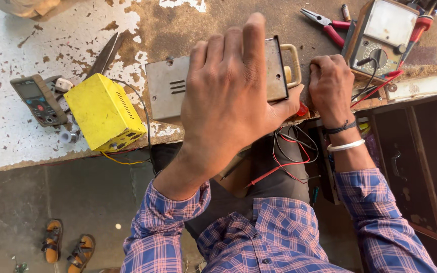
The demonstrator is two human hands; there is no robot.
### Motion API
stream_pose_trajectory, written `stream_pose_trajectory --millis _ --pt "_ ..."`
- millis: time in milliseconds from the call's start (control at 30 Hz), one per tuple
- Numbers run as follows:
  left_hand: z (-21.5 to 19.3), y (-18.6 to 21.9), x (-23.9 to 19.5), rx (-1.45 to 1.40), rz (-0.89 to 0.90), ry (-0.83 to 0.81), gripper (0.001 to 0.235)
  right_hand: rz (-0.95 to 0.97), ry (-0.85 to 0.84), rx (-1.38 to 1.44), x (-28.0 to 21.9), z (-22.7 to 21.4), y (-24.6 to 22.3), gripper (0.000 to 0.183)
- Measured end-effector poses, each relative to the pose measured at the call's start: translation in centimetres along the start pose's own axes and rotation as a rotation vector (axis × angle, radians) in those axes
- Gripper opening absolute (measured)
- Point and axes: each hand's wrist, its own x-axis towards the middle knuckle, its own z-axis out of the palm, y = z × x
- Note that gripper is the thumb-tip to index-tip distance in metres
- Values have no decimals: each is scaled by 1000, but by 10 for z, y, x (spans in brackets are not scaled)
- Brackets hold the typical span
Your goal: The person uses a screwdriver to remove screws from a metal box, opens it, and manipulates internal components. They then handle a power plug, unscrew it, and connect multimeter probes to test the wiring.
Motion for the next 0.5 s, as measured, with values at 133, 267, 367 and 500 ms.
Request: stream_pose_trajectory --millis 133,267,367,500 --pt "1 -1 2 -50 1 34 91 -7 -28 -30 5 -2 -5 7" --pt "0 0 2 -87 -39 10 96 98 -57 98 12 -20 -22 5" --pt "0 1 1 -90 -53 18 97 180 -71 505 22 -54 -42 5" --pt "4 -1 0 -101 -61 -14 94 145 -142 890 35 -123 -73 6"
